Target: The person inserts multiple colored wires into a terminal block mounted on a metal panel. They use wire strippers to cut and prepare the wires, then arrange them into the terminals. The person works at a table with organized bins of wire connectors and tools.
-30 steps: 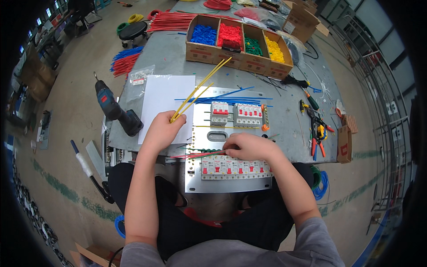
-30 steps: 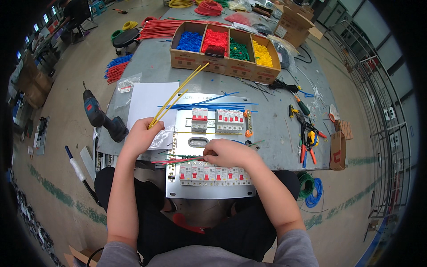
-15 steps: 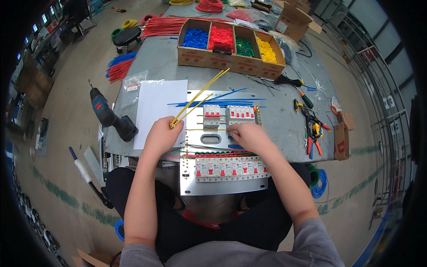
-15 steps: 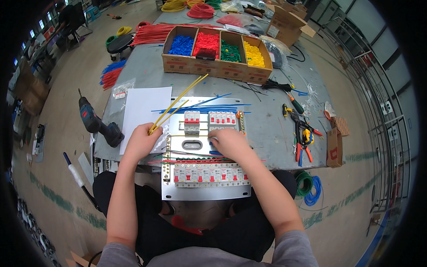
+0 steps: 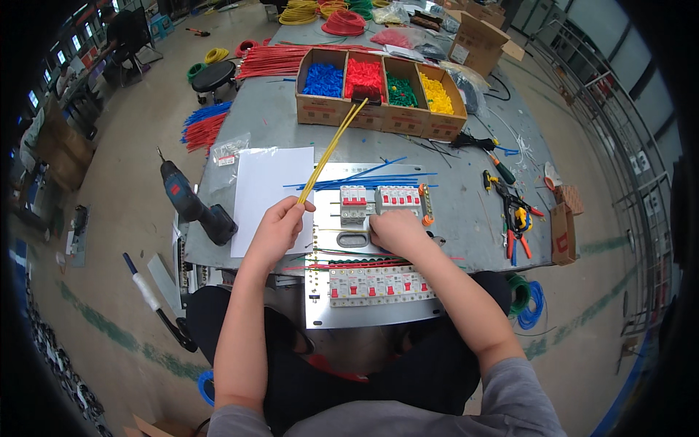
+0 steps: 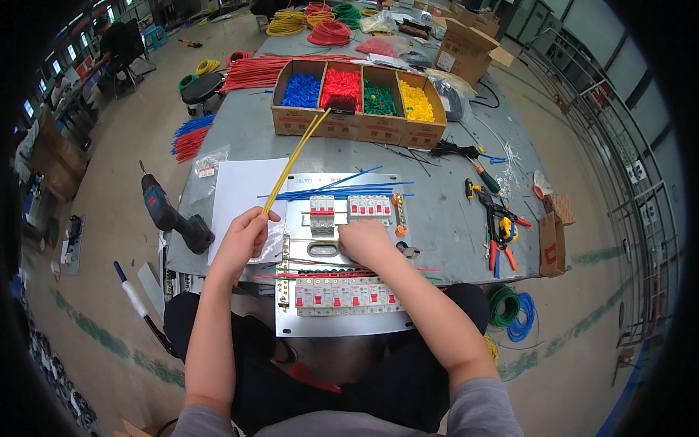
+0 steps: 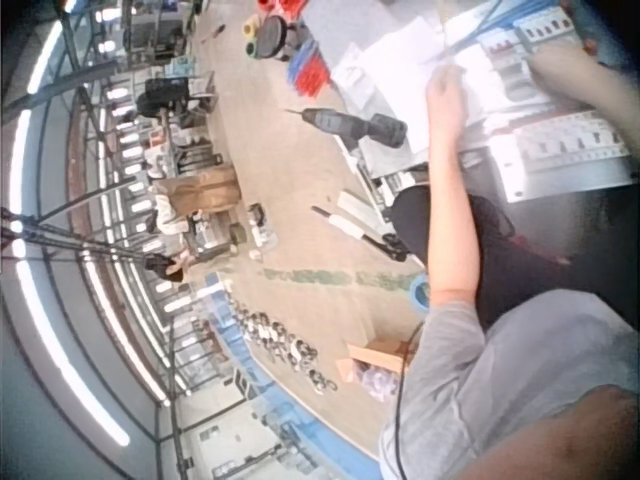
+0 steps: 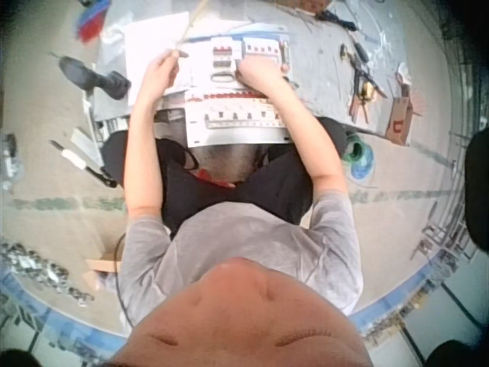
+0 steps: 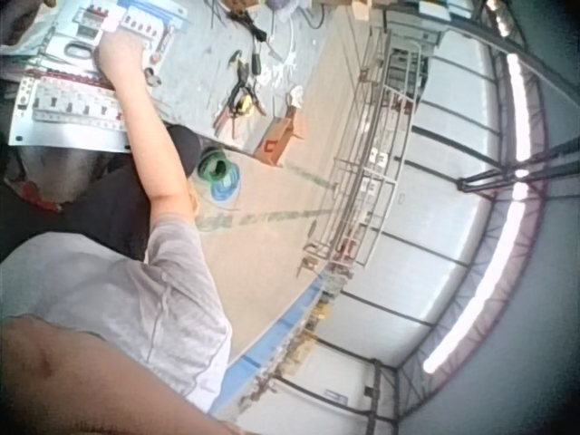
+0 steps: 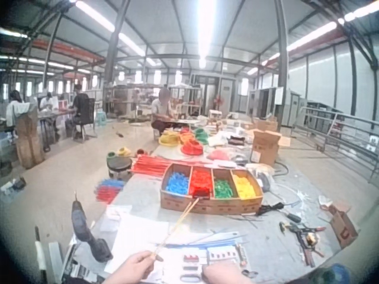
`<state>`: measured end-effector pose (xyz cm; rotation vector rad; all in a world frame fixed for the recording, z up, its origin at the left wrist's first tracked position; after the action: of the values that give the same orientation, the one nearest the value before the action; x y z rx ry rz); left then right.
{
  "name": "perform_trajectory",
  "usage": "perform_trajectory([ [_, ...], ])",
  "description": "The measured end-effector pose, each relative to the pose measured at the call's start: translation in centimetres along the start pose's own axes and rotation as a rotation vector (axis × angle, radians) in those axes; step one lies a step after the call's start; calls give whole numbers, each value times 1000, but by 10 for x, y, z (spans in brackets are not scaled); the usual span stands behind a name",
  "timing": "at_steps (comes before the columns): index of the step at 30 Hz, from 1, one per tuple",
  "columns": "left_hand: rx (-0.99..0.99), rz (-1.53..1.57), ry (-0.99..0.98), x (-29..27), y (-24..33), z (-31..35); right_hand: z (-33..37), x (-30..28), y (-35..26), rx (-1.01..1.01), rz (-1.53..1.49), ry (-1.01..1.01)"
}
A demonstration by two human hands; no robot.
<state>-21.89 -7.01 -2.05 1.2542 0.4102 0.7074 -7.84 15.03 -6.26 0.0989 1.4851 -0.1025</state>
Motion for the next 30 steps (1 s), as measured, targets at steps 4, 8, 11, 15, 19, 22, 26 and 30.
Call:
perform_trajectory([
  [4,5,210,-96,-7,2,2,9,-34,1,8,-63,62],
  [8,69,464,-136,-2,-4,0,34,-67,12,104,-562,261],
  [11,74,558,-209,21,-3,0,51,-63,24,194,-1249,189],
  [15,-33,568,-238,69,-9,6,60,-67,12,160,-1535,58],
  [19,-42,450,-233,96,-13,11,60,-65,-11,209,-1542,30],
  [22,-3,423,-218,113,-8,15,65,-67,-16,302,-1519,110],
  [26,14,440,-155,136,-7,25,73,-72,-14,350,-1185,197],
  [30,-19,487,-160,148,-15,24,86,-72,-17,334,-951,307],
])
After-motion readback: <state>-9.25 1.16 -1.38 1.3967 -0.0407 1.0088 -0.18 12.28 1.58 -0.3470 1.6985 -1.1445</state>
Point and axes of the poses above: each hand's wrist, its own z-axis away from the middle knuckle, its own x-axis out of the palm, y = z × x, the point moved 3 cm from there along -z, towards the middle knuckle, and after that the axes turned 2 degrees about z, right-handed, at the moved point
